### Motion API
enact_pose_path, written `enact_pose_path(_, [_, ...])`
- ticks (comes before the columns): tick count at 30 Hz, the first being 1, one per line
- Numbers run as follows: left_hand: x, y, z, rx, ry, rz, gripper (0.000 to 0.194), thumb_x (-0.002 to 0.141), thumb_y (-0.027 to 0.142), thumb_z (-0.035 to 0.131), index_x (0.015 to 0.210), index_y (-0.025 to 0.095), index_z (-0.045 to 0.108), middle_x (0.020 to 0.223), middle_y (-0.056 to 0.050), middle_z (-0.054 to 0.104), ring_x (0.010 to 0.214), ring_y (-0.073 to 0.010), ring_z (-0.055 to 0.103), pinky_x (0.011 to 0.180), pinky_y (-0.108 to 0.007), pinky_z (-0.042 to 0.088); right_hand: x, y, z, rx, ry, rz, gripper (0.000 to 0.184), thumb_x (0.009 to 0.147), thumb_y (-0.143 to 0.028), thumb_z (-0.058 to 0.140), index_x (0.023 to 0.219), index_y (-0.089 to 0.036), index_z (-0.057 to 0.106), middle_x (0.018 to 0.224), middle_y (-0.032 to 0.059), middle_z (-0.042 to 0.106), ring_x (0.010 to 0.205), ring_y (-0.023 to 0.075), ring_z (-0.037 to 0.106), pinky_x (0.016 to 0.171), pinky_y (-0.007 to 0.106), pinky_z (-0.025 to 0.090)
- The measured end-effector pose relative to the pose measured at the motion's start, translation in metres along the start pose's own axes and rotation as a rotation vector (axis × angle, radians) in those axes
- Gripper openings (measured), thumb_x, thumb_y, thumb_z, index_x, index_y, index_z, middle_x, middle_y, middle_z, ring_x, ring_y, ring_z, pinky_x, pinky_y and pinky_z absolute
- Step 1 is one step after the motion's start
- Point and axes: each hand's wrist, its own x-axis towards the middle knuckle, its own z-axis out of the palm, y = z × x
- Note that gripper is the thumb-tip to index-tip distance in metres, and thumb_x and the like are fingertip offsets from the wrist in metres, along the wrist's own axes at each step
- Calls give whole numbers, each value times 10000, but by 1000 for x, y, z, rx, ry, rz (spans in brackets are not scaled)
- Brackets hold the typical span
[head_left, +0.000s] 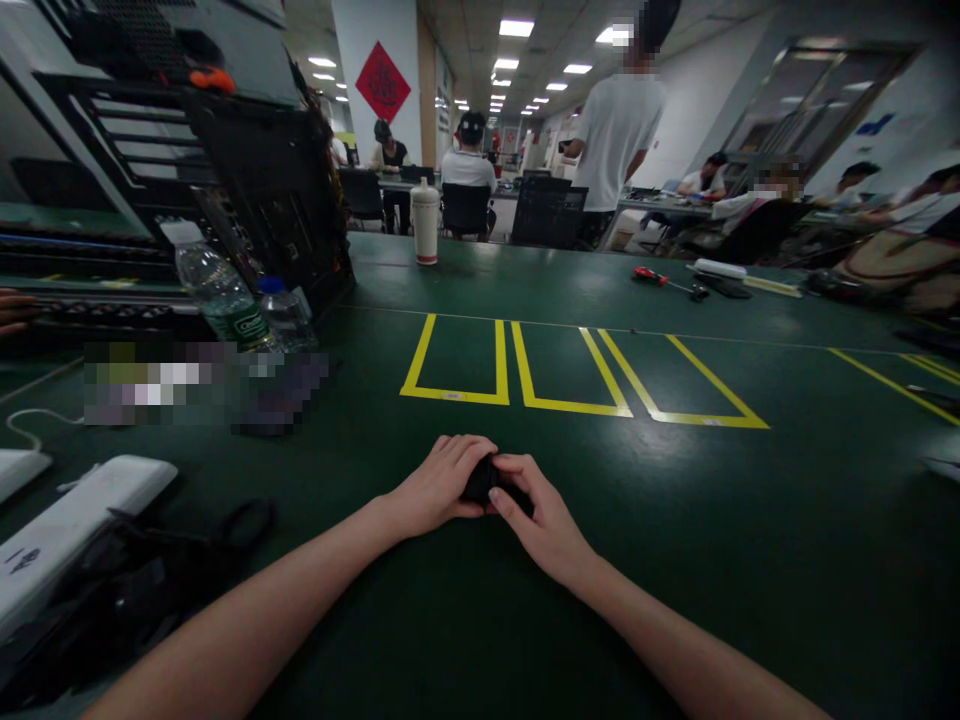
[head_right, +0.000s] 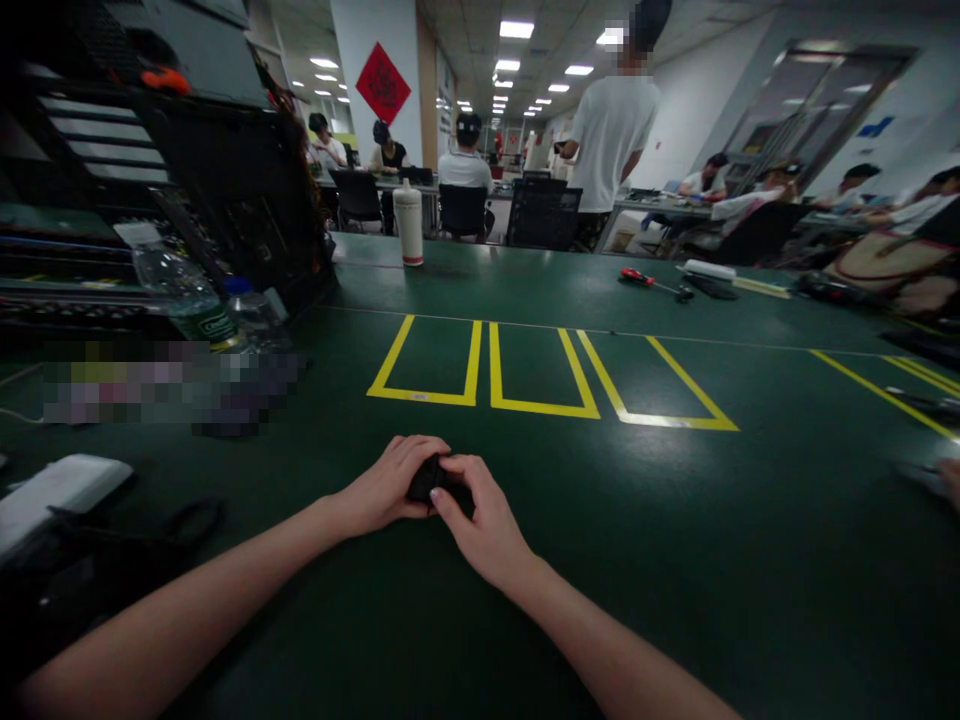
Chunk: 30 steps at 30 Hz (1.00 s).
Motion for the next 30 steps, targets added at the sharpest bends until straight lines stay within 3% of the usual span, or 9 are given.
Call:
enact_pose_path(6, [0,2,-2,-1,-12,-5,586,730,261,618,1206,199,282,1215,-99,417,1096,-240,419,906,-405,334,1,1,1,128,-14,67,187,818,-220,473,1003,-245,461,972,23,506,904,165,535,734,314,507])
enact_pose_path(10, [0,4,-4,-21,-21,-8,573,741,267,608,1210,206,285,1214,-94,422,1096,-240,421,901,-406,339,1,-1,0,97,-4,107,280,811,-217,484,1083,-246,428,1036,33,504,980,179,513,831,361,472])
enact_pose_path(16, [0,4,-4,-16,-20,-8,591,728,234,619,1213,206,283,1222,-92,418,1110,-241,411,912,-413,330,0,-3,-3,-11,-8,0,285,778,-182,517,1052,-230,454,1055,41,482,983,188,496,888,380,421])
enact_pose_path(22, [0,4,-3,-4,-10,-4,597,731,245,618,1215,191,274,1212,-98,421,1092,-234,424,899,-395,346,-1,-3,-1,39,-5,50,197,809,-220,485,1003,-248,470,1027,27,494,919,174,531,809,362,467])
enact_pose_path(30, [0,3,-3,-6,-13,-9,595,728,250,620,1214,205,279,1201,-97,434,1087,-246,433,887,-414,347,1,-2,-1,27,-8,72,294,796,-208,497,1084,-231,436,1043,46,507,988,189,511,869,388,439])
